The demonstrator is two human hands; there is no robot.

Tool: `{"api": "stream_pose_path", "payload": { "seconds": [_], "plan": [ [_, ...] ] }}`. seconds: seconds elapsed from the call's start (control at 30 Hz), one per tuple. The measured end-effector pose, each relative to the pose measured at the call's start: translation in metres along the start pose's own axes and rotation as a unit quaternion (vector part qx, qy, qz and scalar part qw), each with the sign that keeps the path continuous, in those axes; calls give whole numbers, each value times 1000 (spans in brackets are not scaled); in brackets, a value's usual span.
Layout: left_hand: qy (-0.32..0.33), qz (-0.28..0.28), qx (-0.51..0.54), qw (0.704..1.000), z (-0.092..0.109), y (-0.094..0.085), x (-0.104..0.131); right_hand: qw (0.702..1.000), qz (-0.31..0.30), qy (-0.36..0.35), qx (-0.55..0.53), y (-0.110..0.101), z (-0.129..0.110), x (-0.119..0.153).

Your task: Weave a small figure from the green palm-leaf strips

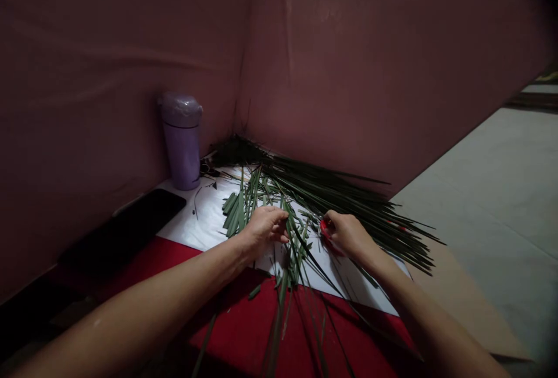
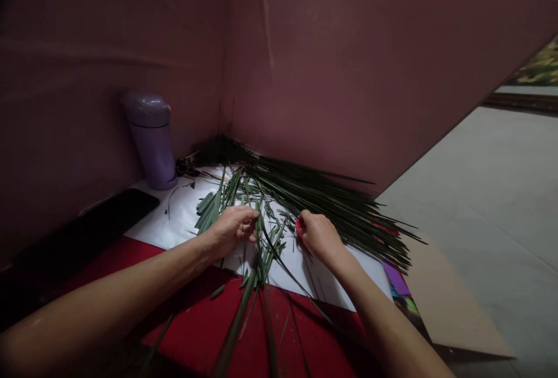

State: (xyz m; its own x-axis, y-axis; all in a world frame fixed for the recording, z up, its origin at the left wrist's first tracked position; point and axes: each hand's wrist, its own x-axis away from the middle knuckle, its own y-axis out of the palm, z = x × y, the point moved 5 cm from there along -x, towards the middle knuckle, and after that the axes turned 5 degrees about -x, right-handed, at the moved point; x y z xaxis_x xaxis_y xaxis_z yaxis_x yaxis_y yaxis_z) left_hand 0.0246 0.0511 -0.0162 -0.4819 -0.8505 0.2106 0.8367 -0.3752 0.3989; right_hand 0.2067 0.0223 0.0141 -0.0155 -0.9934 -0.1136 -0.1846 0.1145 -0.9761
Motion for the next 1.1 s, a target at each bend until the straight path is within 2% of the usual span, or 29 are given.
{"api": "stream_pose_path", "payload": {
  "seconds": [0.2, 0.27, 0.37, 0.47, 0.53, 0.6, 0.7, 0.77, 0.83, 0.87, 0.97, 1.1],
  "plan": [
    [10, 1, 15, 1000, 4, 1, 2, 1000, 11, -27, -11, 2, -22, -10],
    [12, 6, 22, 1000, 4, 0, 2, 997, 29, -37, -56, -3, -34, -3],
    [13, 15, 30, 999, 2, -3, -1, 975, 85, -54, -197, -14, -55, 17],
    [21, 13, 29, 999, 1, -5, -3, 965, 91, -74, -233, -15, -77, 34],
    [21, 11, 27, 999, 0, -6, -4, 964, 97, -77, -235, -14, -83, 39],
    [16, 14, 25, 999, 0, -7, -5, 962, 99, -67, -244, -12, -78, 39],
    [14, 19, 24, 999, 0, -8, -5, 963, 107, -28, -247, -9, -53, 32],
    [19, 22, 23, 999, 1, -9, -6, 974, 122, 8, -189, -8, -32, 28],
    [22, 22, 20, 999, 1, -8, -6, 991, 99, 35, -84, -2, -16, 23],
    [23, 21, 18, 999, 1, -8, -6, 993, 92, 37, -68, 1, -10, 21],
    [21, 14, 14, 1000, 0, -7, -5, 995, 85, 36, -36, 9, -6, 17],
    [18, 3, 11, 1000, 1, -6, -5, 993, 116, 33, -18, 11, -15, 12]
  ]
}}
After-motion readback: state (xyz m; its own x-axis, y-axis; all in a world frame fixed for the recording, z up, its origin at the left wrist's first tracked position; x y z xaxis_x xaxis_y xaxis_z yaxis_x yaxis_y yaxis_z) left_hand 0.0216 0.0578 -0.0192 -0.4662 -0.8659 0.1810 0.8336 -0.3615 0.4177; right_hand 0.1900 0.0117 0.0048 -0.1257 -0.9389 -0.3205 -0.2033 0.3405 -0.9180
